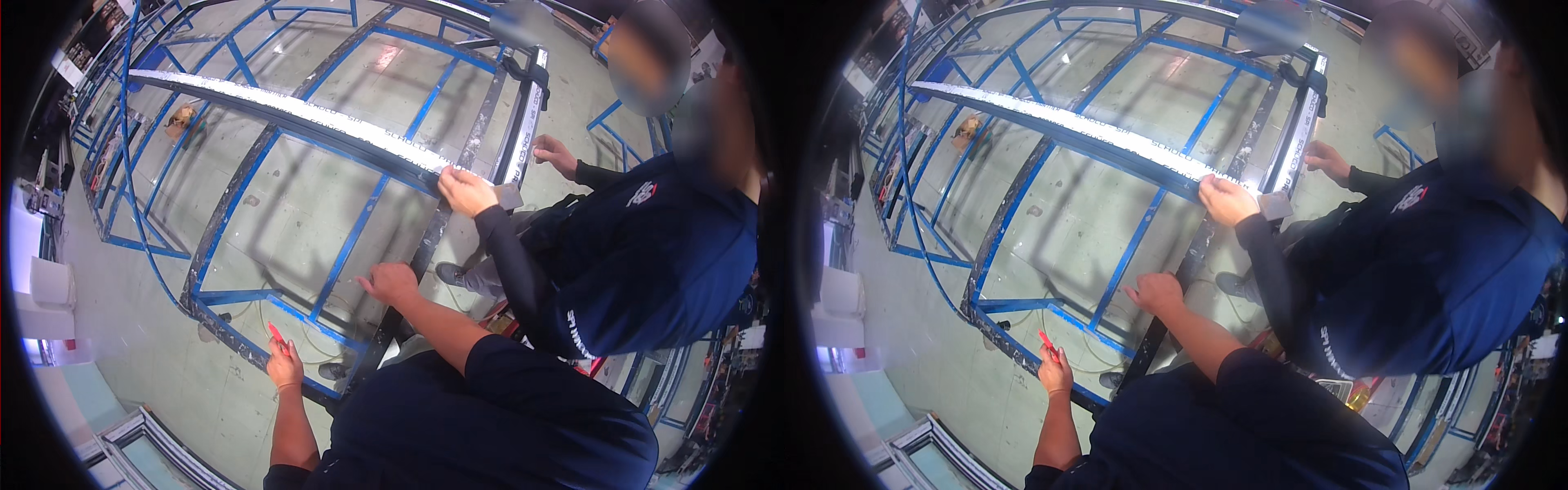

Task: The person holds a cutter and a cloth while assisting another worker in clamping a metal window frame with a C-clamp. The person then walks across the workshop to a table and picks up a black phone case.

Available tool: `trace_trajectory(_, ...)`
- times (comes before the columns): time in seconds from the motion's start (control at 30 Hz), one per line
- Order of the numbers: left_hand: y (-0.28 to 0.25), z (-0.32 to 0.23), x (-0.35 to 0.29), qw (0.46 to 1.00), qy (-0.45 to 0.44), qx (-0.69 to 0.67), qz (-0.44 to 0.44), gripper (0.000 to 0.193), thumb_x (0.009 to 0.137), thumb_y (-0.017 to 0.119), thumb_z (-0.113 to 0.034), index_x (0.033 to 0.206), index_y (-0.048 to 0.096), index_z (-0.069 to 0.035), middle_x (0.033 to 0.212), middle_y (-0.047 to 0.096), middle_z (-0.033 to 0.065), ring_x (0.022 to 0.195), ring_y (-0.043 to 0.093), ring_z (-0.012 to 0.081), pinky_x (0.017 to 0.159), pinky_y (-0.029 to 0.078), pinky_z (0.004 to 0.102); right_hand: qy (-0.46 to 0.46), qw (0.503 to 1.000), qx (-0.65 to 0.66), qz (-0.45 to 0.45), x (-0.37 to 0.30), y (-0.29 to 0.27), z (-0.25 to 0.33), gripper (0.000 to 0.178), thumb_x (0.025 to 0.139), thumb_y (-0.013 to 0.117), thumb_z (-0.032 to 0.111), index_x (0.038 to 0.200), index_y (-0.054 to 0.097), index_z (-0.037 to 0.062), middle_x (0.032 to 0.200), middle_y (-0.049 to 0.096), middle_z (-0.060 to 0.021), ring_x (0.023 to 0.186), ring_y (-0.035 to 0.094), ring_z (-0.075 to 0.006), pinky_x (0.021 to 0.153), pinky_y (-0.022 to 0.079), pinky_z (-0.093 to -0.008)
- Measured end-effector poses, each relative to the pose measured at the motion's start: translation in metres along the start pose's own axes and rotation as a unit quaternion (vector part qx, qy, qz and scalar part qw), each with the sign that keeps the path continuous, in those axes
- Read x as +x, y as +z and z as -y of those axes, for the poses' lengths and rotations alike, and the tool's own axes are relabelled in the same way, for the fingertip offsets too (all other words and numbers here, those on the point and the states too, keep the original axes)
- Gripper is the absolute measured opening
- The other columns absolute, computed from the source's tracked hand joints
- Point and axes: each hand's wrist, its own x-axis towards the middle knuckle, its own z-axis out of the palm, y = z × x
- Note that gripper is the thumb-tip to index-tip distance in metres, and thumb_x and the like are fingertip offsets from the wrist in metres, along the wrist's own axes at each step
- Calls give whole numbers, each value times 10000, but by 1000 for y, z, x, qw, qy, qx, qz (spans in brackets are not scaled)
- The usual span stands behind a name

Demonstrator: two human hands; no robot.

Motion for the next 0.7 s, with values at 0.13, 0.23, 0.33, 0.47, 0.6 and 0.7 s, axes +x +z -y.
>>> trace_trajectory(0.13,2,0,1,1000,5,-3,-2,422,941,582,-281,1269,423,-67,830,673,202,713,640,426,630,478,523,2,1000,-11,5,-1,-2,0,538,904,515,550,716,685,75,724,677,-148,691,662,-344,672,502,-459)
trace_trajectory(0.23,2,-1,2,1000,18,-17,-5,426,943,580,-281,1274,424,-63,836,673,206,723,639,432,637,478,523,-3,1000,-12,-20,-2,-3,-3,534,897,528,555,690,681,87,697,669,-141,658,654,-350,649,503,-461)
trace_trajectory(0.33,2,0,2,1000,7,-8,0,432,949,576,-275,1288,424,-56,884,680,218,775,644,440,665,485,522,8,1000,-1,-11,-2,-5,-1,542,899,518,560,721,691,77,726,676,-149,690,660,-353,643,509,-461)
trace_trajectory(0.47,0,3,-2,1000,-15,-11,5,450,953,568,-270,1315,423,-46,953,684,228,839,647,449,699,490,522,8,1000,15,-7,-3,5,-1,515,891,528,562,725,680,99,697,665,-142,694,656,-348,654,499,-454)
trace_trajectory(0.6,4,7,0,1000,6,-24,-10,443,957,553,-266,1317,423,-43,958,679,240,846,640,458,701,482,526,9,1000,17,2,-6,0,1,514,905,509,552,736,686,100,722,672,-133,718,658,-337,691,498,-445)
trace_trajectory(0.7,3,2,2,999,12,-38,-11,435,958,547,-267,1311,428,-43,958,675,247,840,635,463,696,474,531,21,999,25,16,-5,-1,-2,521,911,498,550,748,691,94,728,672,-132,726,660,-334,694,499,-453)
